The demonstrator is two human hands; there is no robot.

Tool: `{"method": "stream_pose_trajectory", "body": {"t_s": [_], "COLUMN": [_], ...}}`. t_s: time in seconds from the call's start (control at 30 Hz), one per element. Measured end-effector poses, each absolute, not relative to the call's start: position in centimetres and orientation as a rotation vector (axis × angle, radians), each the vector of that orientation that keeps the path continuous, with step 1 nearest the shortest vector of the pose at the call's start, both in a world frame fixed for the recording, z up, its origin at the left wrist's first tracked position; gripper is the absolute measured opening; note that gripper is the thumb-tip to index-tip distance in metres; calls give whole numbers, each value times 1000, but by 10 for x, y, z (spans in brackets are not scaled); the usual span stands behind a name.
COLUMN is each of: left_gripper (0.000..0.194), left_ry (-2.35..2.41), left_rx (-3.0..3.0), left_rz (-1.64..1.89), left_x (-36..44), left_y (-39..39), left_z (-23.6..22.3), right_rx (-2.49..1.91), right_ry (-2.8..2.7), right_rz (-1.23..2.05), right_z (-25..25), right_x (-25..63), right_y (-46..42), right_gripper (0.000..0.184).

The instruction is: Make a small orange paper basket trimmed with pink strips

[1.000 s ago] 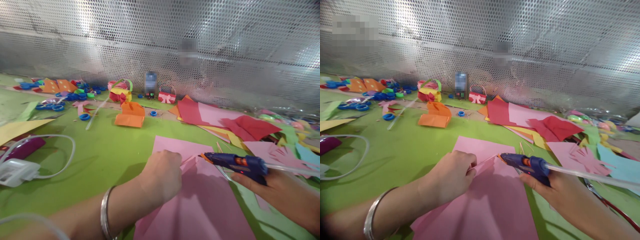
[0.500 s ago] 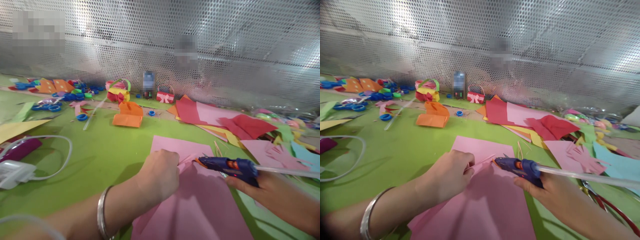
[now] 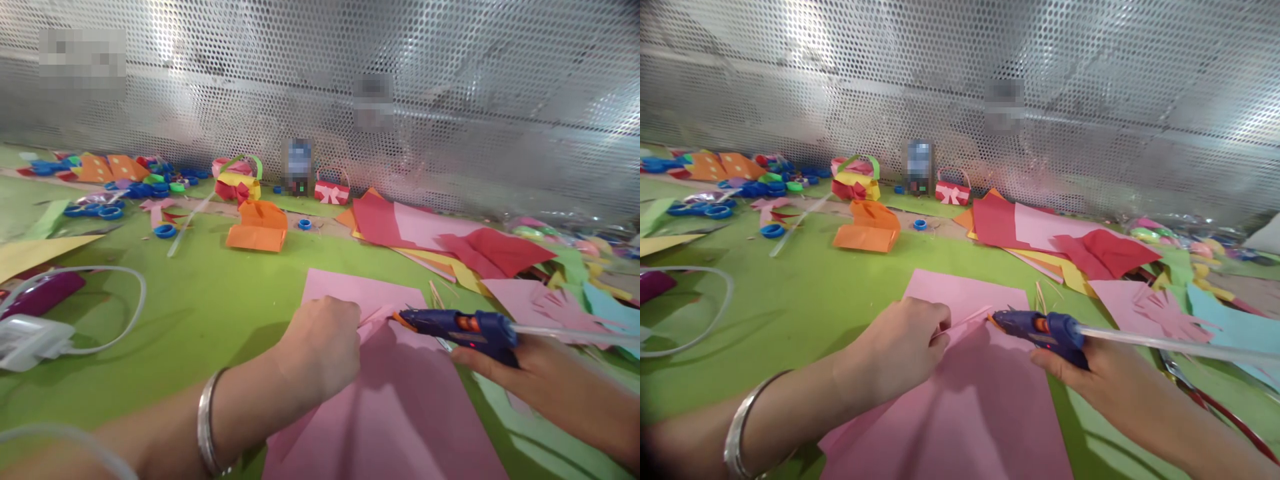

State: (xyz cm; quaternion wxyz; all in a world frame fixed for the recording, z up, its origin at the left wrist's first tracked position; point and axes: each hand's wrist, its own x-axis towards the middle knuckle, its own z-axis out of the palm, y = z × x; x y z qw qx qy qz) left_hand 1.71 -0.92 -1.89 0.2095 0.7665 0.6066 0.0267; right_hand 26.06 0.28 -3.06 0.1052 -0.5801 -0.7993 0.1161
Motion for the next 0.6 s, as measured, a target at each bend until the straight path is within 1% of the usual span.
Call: {"method": "stream_pose_trajectory", "body": {"t_s": [0.23, 0.37, 0.4, 0.53, 0.6], "left_gripper": [13, 14, 18, 44, 49], "left_ry": [1667, 1606, 1587, 1489, 1417], "left_rx": [2137, 2171, 2181, 2219, 2267], "left_rz": [74, 123, 135, 131, 85], "left_x": [18, 13, 12, 6, 2], "left_y": [-10, -10, -9, -9, -10], "left_z": [-17, -18, -18, -12, -8], "right_rx": [-1716, -1774, -1771, -1741, -1720], "right_ry": [-2353, -2360, -2367, -2417, -2463], "right_rz": [471, 586, 596, 693, 735], "right_z": [-36, -29, -27, -18, -15], "right_x": [258, 255, 254, 253, 252], "right_y": [-1, 2, 3, 10, 12], "right_gripper": [51, 54, 55, 53, 50]}}
